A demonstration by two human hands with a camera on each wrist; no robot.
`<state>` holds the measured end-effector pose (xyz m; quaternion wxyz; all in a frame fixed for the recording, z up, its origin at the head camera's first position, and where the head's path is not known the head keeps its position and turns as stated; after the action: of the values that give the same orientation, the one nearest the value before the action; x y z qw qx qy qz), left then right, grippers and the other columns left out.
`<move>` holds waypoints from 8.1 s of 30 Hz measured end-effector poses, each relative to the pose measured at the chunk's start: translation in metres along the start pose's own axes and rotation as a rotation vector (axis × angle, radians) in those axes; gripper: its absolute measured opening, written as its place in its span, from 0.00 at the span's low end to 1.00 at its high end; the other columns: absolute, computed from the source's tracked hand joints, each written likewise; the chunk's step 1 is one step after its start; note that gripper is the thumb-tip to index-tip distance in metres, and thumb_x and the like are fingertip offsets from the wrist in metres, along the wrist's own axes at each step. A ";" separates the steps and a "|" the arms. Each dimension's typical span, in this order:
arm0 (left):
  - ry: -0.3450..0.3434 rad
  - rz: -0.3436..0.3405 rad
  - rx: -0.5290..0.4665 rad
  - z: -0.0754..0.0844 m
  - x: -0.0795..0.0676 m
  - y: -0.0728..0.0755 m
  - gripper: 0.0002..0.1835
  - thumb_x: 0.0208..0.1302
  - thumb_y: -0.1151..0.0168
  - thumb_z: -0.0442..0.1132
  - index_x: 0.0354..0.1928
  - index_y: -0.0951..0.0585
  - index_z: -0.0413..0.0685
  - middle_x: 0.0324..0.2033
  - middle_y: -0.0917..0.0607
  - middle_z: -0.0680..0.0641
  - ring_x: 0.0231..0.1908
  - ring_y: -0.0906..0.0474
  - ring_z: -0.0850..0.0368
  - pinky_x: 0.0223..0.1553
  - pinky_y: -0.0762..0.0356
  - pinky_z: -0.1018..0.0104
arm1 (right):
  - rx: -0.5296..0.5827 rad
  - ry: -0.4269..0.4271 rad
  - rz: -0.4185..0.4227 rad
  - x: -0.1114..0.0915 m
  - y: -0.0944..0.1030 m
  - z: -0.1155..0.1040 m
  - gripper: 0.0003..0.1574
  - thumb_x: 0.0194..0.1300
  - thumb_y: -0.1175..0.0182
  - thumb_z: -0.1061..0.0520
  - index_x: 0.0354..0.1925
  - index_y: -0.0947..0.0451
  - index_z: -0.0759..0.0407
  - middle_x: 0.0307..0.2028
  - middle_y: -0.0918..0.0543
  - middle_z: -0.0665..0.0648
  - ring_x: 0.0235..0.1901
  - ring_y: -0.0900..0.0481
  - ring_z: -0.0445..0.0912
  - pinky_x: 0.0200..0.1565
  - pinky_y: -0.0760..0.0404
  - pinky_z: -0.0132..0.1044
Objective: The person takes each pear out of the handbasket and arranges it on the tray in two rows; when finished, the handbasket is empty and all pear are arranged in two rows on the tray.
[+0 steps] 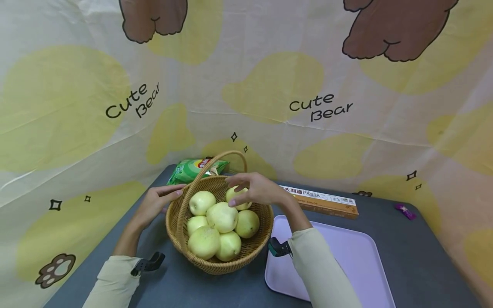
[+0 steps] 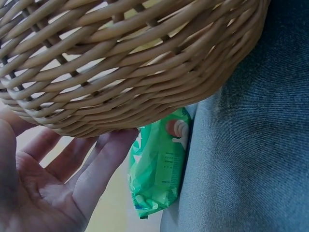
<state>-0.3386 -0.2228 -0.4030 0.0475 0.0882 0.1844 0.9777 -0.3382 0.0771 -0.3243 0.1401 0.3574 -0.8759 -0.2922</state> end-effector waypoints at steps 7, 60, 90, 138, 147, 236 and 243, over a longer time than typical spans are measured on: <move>0.001 0.003 0.001 -0.001 0.001 0.000 0.22 0.77 0.35 0.52 0.66 0.15 0.50 0.63 0.16 0.39 0.54 0.16 0.47 0.39 0.10 0.51 | 0.020 -0.005 -0.049 0.009 -0.005 0.003 0.45 0.64 0.25 0.48 0.76 0.28 0.53 0.67 0.19 0.62 0.67 0.22 0.57 0.63 0.18 0.55; 0.018 0.013 -0.005 0.003 -0.002 -0.001 0.22 0.77 0.34 0.50 0.66 0.15 0.50 0.64 0.16 0.39 0.57 0.17 0.43 0.37 0.12 0.60 | -0.134 -0.125 -0.286 0.026 -0.041 0.000 0.42 0.57 0.19 0.55 0.69 0.19 0.48 0.62 0.17 0.50 0.58 0.18 0.48 0.59 0.18 0.42; 0.006 0.006 -0.055 0.000 -0.001 -0.002 0.23 0.76 0.34 0.49 0.66 0.15 0.47 0.63 0.16 0.36 0.55 0.14 0.44 0.39 0.09 0.55 | -0.040 -0.019 0.009 -0.028 -0.012 0.001 0.47 0.60 0.19 0.48 0.73 0.24 0.56 0.69 0.22 0.57 0.65 0.22 0.58 0.61 0.18 0.59; 0.036 0.011 -0.026 -0.005 0.002 -0.002 0.24 0.76 0.33 0.52 0.67 0.16 0.50 0.65 0.17 0.38 0.55 0.14 0.44 0.42 0.10 0.50 | 0.074 -0.091 0.565 -0.159 0.029 0.068 0.41 0.66 0.23 0.56 0.73 0.24 0.51 0.66 0.23 0.56 0.59 0.19 0.58 0.48 0.13 0.40; 0.034 0.017 -0.026 -0.002 0.002 0.000 0.24 0.76 0.34 0.51 0.67 0.16 0.49 0.64 0.16 0.39 0.54 0.14 0.48 0.41 0.10 0.53 | 0.082 -0.166 0.591 -0.168 0.027 0.088 0.42 0.66 0.24 0.53 0.75 0.26 0.50 0.70 0.24 0.57 0.63 0.21 0.45 0.52 0.16 0.36; 0.012 0.006 -0.033 -0.003 0.001 -0.002 0.23 0.77 0.35 0.49 0.67 0.16 0.49 0.64 0.17 0.38 0.56 0.15 0.44 0.41 0.09 0.51 | 0.169 -0.333 0.416 -0.163 -0.003 0.142 0.47 0.61 0.21 0.52 0.74 0.27 0.58 0.67 0.22 0.66 0.64 0.22 0.63 0.53 0.16 0.47; 0.013 0.007 -0.020 -0.003 0.001 -0.002 0.23 0.77 0.35 0.50 0.67 0.16 0.49 0.65 0.17 0.38 0.57 0.16 0.43 0.40 0.10 0.53 | 0.190 -0.322 0.401 -0.161 -0.004 0.143 0.45 0.61 0.21 0.54 0.72 0.26 0.59 0.66 0.21 0.66 0.62 0.20 0.62 0.52 0.18 0.44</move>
<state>-0.3400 -0.2223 -0.4064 0.0439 0.0820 0.1746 0.9802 -0.2871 0.2478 -0.4462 0.0197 0.1373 -0.9637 -0.2283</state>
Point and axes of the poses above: each hand's wrist, its own x-axis towards the middle knuckle, its own y-axis out of the back of the hand, z = x × y, the point moved 7 cm from there along x, towards the middle knuckle
